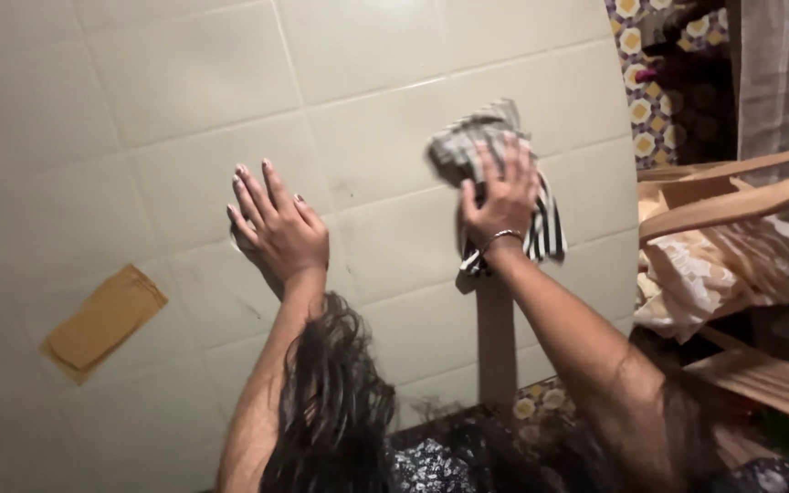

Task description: The person wipes a white tiled table surface with a black and white striped cloth, then folds the cloth and continues wiping. The table has a central hole and a small brown paper packet on it.

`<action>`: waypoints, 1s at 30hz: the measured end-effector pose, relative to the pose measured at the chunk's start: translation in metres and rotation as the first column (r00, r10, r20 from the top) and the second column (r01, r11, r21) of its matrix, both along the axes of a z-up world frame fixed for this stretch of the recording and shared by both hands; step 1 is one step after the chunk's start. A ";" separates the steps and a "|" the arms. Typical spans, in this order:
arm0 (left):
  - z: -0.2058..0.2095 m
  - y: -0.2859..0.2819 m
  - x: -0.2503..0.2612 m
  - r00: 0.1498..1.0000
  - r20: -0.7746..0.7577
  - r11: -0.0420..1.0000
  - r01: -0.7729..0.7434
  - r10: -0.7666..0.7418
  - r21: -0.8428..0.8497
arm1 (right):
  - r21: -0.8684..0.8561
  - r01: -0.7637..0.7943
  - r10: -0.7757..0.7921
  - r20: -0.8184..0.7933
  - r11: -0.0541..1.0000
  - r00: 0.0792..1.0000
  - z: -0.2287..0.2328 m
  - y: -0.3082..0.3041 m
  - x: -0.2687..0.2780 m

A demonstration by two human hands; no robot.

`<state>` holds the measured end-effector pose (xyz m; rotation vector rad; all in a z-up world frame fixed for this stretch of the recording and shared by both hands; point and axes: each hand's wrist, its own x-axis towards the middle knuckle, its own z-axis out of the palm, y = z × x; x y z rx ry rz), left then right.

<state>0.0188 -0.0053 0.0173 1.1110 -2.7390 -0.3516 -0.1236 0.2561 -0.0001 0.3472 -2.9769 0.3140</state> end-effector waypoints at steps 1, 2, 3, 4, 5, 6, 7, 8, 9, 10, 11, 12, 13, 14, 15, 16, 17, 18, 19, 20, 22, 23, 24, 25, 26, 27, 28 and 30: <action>0.000 0.000 0.001 1.000 -0.009 1.000 0.010 -0.010 -0.005 | -0.007 -0.227 0.227 0.031 0.974 0.973 0.001 0.000 -0.004; 0.000 0.001 0.000 1.000 -0.020 1.000 0.018 -0.018 -0.010 | -0.019 -0.444 0.444 0.056 0.896 0.894 0.002 0.000 -0.011; -0.001 0.000 0.000 1.000 -0.021 1.000 0.000 -0.001 -0.014 | -0.022 -0.459 0.460 0.053 0.888 0.886 0.007 -0.005 -0.015; -0.002 0.000 -0.001 1.000 -0.019 1.000 0.004 -0.005 -0.015 | -0.011 -0.722 0.721 0.062 0.692 0.690 0.013 -0.010 -0.020; -0.002 0.001 -0.001 1.000 -0.017 1.000 0.008 -0.008 -0.015 | -0.001 -0.907 0.904 0.075 0.422 0.420 0.018 -0.014 -0.026; -0.002 0.003 -0.002 1.000 -0.022 1.000 -0.012 0.011 -0.015 | 0.003 -0.915 0.912 0.073 0.404 0.403 0.024 -0.018 -0.029; -0.002 0.005 -0.002 0.999 -0.032 1.000 -0.005 0.005 0.008 | -0.047 -0.973 0.970 0.105 0.225 0.219 0.030 -0.023 -0.031; -0.002 0.002 -0.002 0.999 -0.044 1.000 0.005 -0.004 0.026 | -0.100 -0.994 0.992 0.124 0.042 0.029 0.035 -0.032 -0.032; -0.007 0.002 0.000 0.999 -0.050 1.000 -0.012 0.013 0.022 | -0.094 -0.995 0.993 0.120 0.024 0.013 0.038 -0.033 -0.031; -0.012 0.001 0.001 0.998 -0.055 1.000 0.006 -0.005 0.005 | -0.083 -0.997 0.993 0.122 0.003 -0.007 0.041 -0.033 -0.030; -0.017 0.000 0.002 0.998 -0.058 1.000 0.023 -0.023 -0.012 | -0.072 -0.997 0.992 0.124 -0.018 -0.027 0.044 -0.034 -0.030; -0.022 0.000 0.003 0.998 -0.066 1.000 0.014 -0.015 -0.015 | -0.065 -0.997 0.992 0.122 -0.027 -0.035 0.040 -0.026 -0.031; -0.027 -0.001 0.003 0.998 -0.055 0.999 0.034 -0.036 -0.038 | -0.128 -0.989 0.997 0.053 0.067 0.060 0.035 -0.019 -0.032; -0.033 -0.002 0.007 0.997 -0.041 0.997 0.057 -0.060 -0.059 | -0.200 -0.967 0.987 -0.008 0.157 0.162 0.029 -0.011 -0.030; -0.028 0.001 0.002 0.998 -0.045 0.997 0.052 -0.054 -0.061 | -0.196 -0.969 0.988 -0.010 0.151 0.156 0.028 -0.001 -0.033; -0.022 0.003 -0.001 0.996 -0.044 0.997 0.078 -0.079 -0.019 | -0.301 -0.911 0.957 0.023 0.281 0.288 0.028 0.010 -0.035; -0.016 0.005 -0.005 0.994 -0.045 0.994 0.105 -0.104 0.022 | -0.397 -0.825 0.910 0.069 0.402 0.410 0.027 0.019 -0.037; -0.015 0.013 -0.009 0.994 -0.042 0.995 0.100 -0.099 0.019 | -0.400 -0.826 0.912 0.066 0.396 0.405 0.032 0.025 -0.038; -0.014 0.020 -0.014 0.976 -0.012 0.976 0.217 -0.216 0.029 | -0.339 -0.847 0.906 0.041 0.409 0.421 0.037 0.031 -0.039; -0.013 0.025 -0.020 0.944 0.015 0.943 0.330 -0.330 0.041 | -0.275 -0.864 0.900 0.012 0.422 0.436 0.042 0.034 -0.042; 0.003 0.041 -0.027 0.941 -0.050 0.943 0.334 -0.334 -0.013 | -0.262 -0.869 0.898 -0.015 0.420 0.439 0.049 0.034 -0.038; 0.012 0.049 -0.032 0.932 -0.115 0.939 0.339 -0.344 -0.061 | -0.248 -0.871 0.894 -0.037 0.425 0.447 0.054 0.035 -0.037; 0.015 0.049 -0.033 0.931 -0.115 0.938 0.340 -0.346 -0.070 | -0.249 -0.871 0.893 -0.045 0.424 0.448 0.057 0.034 -0.034; 0.017 0.048 -0.035 0.919 -0.139 0.928 0.372 -0.369 -0.003 | -0.275 -0.842 0.871 -0.032 0.464 0.490 0.060 0.034 -0.031; 0.019 0.049 -0.037 0.907 -0.166 0.913 0.402 -0.388 0.066 | -0.299 -0.812 0.848 -0.015 0.502 0.530 0.062 0.035 -0.028; 0.017 0.049 -0.038 0.906 -0.166 0.913 0.403 -0.389 0.060 | -0.299 -0.812 0.848 -0.021 0.500 0.530 0.062 0.036 -0.025; 0.015 0.047 -0.041 0.896 -0.111 0.885 0.443 -0.430 0.141 | -0.274 -0.795 0.825 -0.012 0.541 0.565 0.062 0.036 -0.022; 0.019 0.047 -0.045 0.876 -0.061 0.850 0.480 -0.479 0.215 | -0.247 -0.774 0.797 -0.011 0.583 0.604 0.066 0.035 -0.016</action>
